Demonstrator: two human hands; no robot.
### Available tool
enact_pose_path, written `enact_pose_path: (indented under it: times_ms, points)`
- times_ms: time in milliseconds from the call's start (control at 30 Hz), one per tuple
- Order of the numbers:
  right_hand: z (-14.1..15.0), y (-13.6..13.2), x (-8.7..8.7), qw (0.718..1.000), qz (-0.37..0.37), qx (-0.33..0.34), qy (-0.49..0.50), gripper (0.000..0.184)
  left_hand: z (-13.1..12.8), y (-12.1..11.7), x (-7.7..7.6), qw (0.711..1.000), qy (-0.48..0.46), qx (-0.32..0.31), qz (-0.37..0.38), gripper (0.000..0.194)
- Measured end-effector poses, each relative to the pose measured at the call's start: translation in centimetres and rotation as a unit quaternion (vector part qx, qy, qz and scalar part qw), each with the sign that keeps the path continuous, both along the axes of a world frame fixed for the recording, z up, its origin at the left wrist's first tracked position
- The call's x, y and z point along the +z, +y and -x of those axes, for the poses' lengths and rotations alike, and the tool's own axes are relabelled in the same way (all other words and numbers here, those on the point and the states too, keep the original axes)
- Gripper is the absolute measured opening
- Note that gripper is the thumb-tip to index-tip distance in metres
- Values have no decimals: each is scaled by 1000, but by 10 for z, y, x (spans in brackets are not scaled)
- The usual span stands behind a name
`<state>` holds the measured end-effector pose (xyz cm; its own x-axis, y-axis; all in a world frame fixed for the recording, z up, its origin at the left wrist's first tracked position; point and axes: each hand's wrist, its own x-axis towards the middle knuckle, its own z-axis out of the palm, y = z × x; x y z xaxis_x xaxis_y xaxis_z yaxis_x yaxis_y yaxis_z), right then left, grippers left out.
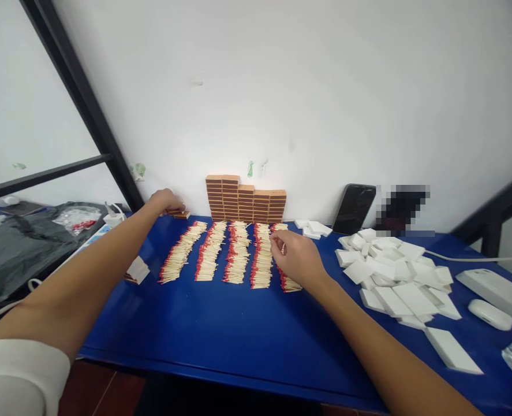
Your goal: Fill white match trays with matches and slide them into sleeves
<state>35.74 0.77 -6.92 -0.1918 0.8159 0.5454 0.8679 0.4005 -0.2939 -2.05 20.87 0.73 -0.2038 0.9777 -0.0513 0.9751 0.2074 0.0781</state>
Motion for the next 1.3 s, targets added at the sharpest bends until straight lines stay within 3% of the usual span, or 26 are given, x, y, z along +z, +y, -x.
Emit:
enact_pose_path:
  times_ms: [200,367,467,567,633,700,767,867,967,1067,1200,1267,1300]
  points:
    - [2,-2,1,1000,7,-5,-5,18,-17,-4,-10,998,33,22,38,50]
    - [2,-2,3,1000,10,-5,-8,17,-30,-14,-5,998,51,19,24,54]
    - [1,-2,4,1000,8,-7,-7,17,-38,-25,12,998,61,6,20,45]
    - [0,-3,7,1000,4,-12,-5,18,-51,-46,38,997,64,-31,27,32]
    - [-1,-4,9,1000,1,-17,-7,18,-64,-72,53,995,58,-70,27,29]
    - [-1,-5,11,1000,-2,-21,-10,18,-80,-111,58,992,59,-115,4,33]
    - [-2,-5,12,1000,-8,-22,-12,19,-97,-160,51,985,55,-162,-10,38]
    - [-3,-4,11,1000,-12,-25,-11,19,-119,-230,22,959,51,-279,-18,32]
    - [-3,-4,9,999,-7,-29,-13,20,-133,-269,-10,949,45,-312,-2,30]
    - [-2,-4,8,1000,-9,-25,-14,19,-139,-278,-27,953,56,-298,24,35]
    - [0,-6,8,1000,-9,-20,-12,19,-131,-273,-18,956,46,-287,39,78]
    - [1,-7,8,1000,-12,-19,-12,19,-120,-267,-8,939,6,-343,34,90]
    - [1,-7,7,1000,-14,-18,-11,19,-113,-263,-3,913,-31,-405,27,89]
